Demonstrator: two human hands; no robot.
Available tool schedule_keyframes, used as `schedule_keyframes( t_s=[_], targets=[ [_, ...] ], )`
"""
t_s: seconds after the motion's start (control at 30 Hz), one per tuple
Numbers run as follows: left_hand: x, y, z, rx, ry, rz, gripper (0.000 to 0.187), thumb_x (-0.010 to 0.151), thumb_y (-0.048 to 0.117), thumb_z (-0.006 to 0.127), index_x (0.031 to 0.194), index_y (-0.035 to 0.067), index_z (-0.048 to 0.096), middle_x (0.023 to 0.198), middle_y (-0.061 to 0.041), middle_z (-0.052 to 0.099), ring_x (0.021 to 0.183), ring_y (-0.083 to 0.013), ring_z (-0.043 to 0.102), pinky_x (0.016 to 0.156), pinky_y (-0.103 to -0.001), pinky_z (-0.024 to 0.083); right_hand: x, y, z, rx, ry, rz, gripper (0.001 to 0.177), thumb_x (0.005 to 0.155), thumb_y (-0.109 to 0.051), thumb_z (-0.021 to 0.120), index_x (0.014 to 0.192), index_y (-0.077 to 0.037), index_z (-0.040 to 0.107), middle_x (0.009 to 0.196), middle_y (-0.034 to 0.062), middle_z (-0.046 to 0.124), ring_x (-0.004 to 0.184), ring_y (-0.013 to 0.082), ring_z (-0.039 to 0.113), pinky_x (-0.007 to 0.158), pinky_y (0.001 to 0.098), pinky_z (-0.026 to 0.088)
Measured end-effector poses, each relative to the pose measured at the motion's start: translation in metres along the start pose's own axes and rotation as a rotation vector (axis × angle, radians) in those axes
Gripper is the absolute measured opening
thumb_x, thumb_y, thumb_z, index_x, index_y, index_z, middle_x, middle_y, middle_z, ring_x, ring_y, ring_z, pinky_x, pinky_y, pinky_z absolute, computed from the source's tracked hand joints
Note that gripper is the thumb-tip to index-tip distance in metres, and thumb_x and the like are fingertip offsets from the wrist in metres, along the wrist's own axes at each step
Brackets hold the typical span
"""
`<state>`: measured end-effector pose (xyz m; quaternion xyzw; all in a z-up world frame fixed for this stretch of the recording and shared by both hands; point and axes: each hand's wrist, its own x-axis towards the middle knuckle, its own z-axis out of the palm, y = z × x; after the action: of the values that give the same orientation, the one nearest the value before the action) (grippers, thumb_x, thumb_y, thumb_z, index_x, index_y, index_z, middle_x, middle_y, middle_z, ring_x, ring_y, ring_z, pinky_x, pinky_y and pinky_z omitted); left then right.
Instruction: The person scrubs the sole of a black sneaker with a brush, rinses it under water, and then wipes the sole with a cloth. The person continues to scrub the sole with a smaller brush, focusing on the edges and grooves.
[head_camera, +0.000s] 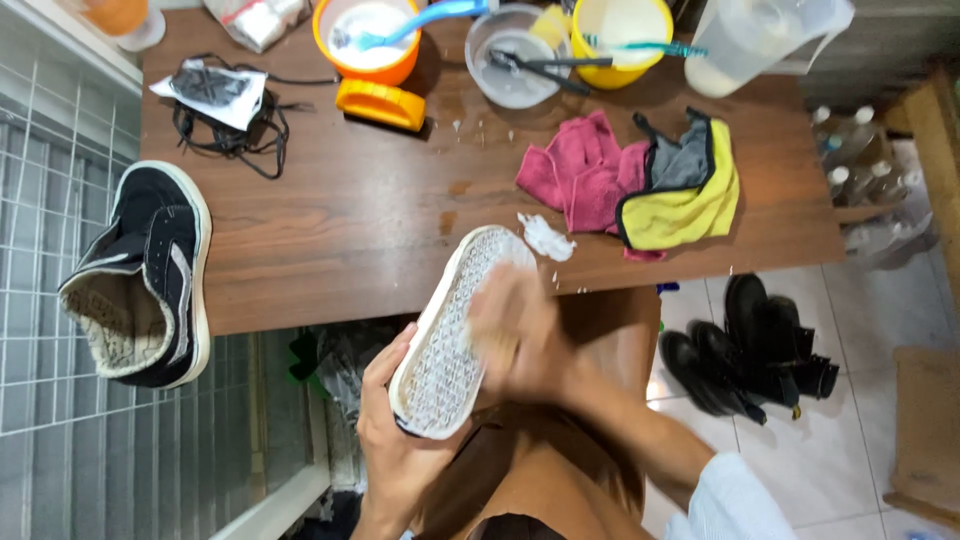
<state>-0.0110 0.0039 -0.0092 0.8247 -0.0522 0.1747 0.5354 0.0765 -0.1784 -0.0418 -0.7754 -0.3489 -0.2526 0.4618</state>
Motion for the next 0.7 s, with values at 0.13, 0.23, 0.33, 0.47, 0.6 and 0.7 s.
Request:
schedule_keyframes(
  t_s=[0.13,0.23,0.33,0.47,0.6,0.7],
  targets=[
    [-0.007,-0.004,-0.005,-0.025,-0.029,-0.057,0.085,0.068,0.025,0.088,0.139,0.003,0.047,0.147,-0.019,0.058,0.136,-0.0324,0.06,0.114,-0.039,0.05,-0.015,-0.014,0.012,0.126,-0.078,-0.246,0.024,0.089,-0.038,0.06,0.101,-0.018,0.067,0.115,0.0056,0.065,0.121,0.0343,0.056,0.098,0.0571,0.044],
    [-0.008,0.002,-0.004,0.032,0.011,-0.117,0.084,0.065,0.019,0.091,0.135,0.006,0.047,0.146,-0.017,0.06,0.134,-0.0286,0.063,0.107,-0.035,0.055,-0.001,0.067,-0.007,-0.03,-0.018,-0.004,0.019,0.087,-0.004,0.048,0.101,-0.007,0.061,0.098,0.0114,0.063,0.097,0.0322,0.06,0.093,0.0502,0.049],
    [-0.005,0.006,-0.004,0.018,0.039,-0.075,0.084,0.063,0.013,0.091,0.136,0.006,0.05,0.144,-0.016,0.062,0.133,-0.0281,0.063,0.11,-0.035,0.054,0.016,0.033,-0.004,0.211,0.027,0.01,0.008,0.091,-0.005,0.054,0.099,-0.004,0.056,0.095,0.0109,0.055,0.084,0.0272,0.055,0.077,0.0413,0.047],
    [-0.012,-0.002,-0.006,0.006,-0.029,-0.072,0.086,0.069,0.028,0.089,0.14,0.004,0.046,0.147,-0.02,0.057,0.136,-0.0332,0.06,0.113,-0.042,0.053,-0.003,-0.014,0.01,0.094,-0.152,-0.21,0.026,0.082,-0.035,0.061,0.1,-0.017,0.066,0.103,0.0037,0.064,0.108,0.0343,0.058,0.083,0.0553,0.042],
    [-0.021,-0.007,-0.007,-0.009,-0.013,-0.167,0.089,0.063,0.019,0.091,0.139,0.008,0.045,0.15,-0.017,0.057,0.138,-0.0289,0.058,0.107,-0.036,0.057,-0.017,0.076,0.008,0.107,-0.113,0.15,0.013,0.096,-0.02,0.048,0.089,-0.01,0.052,0.084,0.0054,0.053,0.083,0.0225,0.047,0.077,0.041,0.04],
    [-0.016,-0.012,-0.003,-0.047,0.001,-0.113,0.091,0.063,0.02,0.092,0.14,0.007,0.044,0.15,-0.019,0.056,0.139,-0.0299,0.058,0.108,-0.037,0.057,-0.022,0.046,0.02,0.752,0.041,0.602,0.04,0.097,-0.048,0.041,0.098,-0.011,0.058,0.092,0.0044,0.06,0.091,0.0201,0.055,0.087,0.0396,0.047]
  ],
)
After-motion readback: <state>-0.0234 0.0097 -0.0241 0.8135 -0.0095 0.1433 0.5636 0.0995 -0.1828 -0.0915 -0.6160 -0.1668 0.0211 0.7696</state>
